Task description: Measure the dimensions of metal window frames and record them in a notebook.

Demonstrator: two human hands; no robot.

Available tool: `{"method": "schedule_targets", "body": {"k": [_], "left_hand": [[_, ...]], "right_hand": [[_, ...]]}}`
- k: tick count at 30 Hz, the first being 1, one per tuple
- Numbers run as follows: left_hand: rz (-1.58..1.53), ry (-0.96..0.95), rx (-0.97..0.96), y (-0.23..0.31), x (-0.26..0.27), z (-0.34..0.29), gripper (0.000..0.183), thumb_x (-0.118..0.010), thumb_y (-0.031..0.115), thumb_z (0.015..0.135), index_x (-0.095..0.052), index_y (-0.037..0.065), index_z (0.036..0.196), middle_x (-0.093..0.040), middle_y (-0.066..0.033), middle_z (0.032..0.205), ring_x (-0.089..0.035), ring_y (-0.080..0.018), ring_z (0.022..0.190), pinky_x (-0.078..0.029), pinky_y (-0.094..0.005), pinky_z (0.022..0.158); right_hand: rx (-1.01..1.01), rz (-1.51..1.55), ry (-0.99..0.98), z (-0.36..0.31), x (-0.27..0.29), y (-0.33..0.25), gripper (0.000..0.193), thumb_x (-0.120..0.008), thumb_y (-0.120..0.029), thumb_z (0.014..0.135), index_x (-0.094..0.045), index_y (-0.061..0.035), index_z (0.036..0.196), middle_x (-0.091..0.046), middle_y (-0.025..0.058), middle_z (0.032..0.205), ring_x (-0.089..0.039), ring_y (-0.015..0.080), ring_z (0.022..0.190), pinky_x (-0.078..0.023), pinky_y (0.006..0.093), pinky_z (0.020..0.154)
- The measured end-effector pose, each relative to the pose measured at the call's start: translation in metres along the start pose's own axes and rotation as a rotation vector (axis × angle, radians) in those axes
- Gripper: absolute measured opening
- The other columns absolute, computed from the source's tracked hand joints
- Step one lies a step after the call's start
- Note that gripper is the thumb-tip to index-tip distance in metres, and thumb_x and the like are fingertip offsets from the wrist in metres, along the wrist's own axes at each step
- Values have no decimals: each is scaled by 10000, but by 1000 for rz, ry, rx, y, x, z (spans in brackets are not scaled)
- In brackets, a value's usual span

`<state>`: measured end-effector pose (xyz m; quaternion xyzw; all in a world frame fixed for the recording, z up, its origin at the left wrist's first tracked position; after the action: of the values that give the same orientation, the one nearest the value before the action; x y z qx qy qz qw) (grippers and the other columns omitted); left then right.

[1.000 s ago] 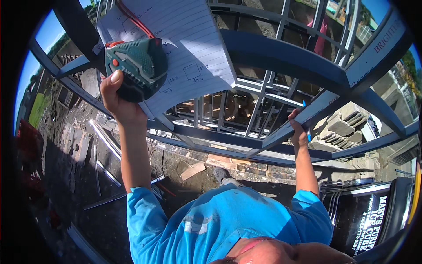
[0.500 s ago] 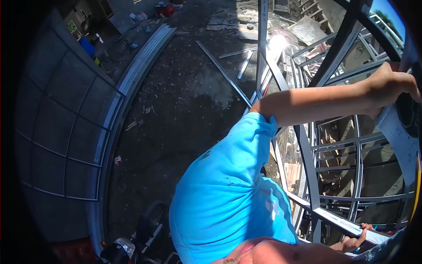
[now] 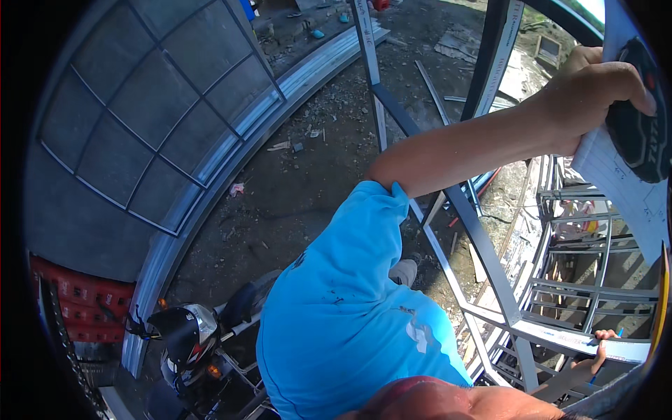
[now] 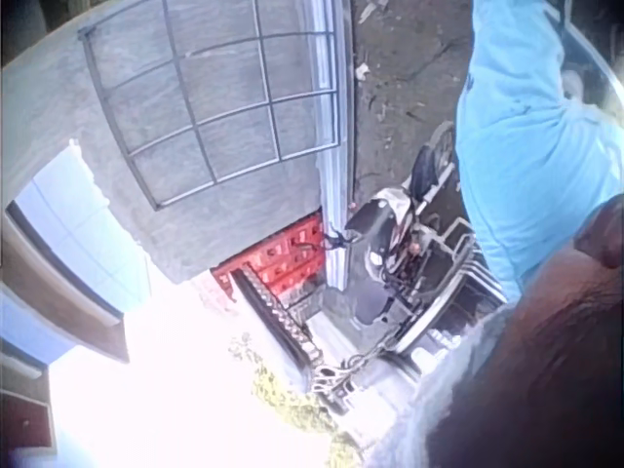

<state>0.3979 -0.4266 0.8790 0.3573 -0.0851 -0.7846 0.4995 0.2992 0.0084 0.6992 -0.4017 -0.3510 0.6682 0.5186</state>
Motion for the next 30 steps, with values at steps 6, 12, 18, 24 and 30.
{"method": "schedule_targets", "body": {"k": [6,12,18,24,30], "left_hand": [[219,64,17,117,57,-38,258,-617,166,803,-591,4,1003,-653,-133,942,-674,-215,833,-560,-361,797],[149,-51,-170,233,117,-66,262,-625,198,845,-574,-22,979,-632,-95,878,-656,-160,783,-562,-267,727],[563,215,-486,351,173,-95,234,-595,151,841,-598,-25,995,-675,-126,892,-674,-204,739,-571,-283,713],[942,295,-535,450,224,-112,305,-585,198,867,-599,-42,1055,-673,-135,964,-666,-207,830,-562,-303,749],[1262,281,-703,529,246,-141,333,-579,227,889,-600,-34,1094,-673,-131,1019,-662,-210,885,-551,-312,807]], "right_hand": [[-81,237,-296,30,-126,48,397,-547,-78,773,-392,7,1128,-413,95,965,-437,176,922,-360,320,940],[-167,416,-599,57,-302,98,443,-560,-80,781,-388,8,1180,-423,91,991,-452,174,964,-368,322,944],[-304,565,-744,66,-521,134,469,-625,-51,733,-434,-9,1159,-477,102,1017,-484,181,955,-407,301,910],[-231,609,-906,42,-735,146,431,-572,-22,697,-470,-7,1116,-513,112,945,-512,207,897,-435,315,856],[-247,747,-1022,-17,-931,140,326,-565,-12,714,-558,29,1038,-608,123,940,-584,202,865,-464,303,773]]}}
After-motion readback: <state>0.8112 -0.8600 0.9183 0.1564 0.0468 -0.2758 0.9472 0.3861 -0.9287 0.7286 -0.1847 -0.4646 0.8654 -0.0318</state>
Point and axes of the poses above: each hand's wrist, its own z-axis towards the middle knuckle, its own x-axis out of the back of the hand, y = z × x, the point moved 5 cm from there along z, towards the middle knuckle
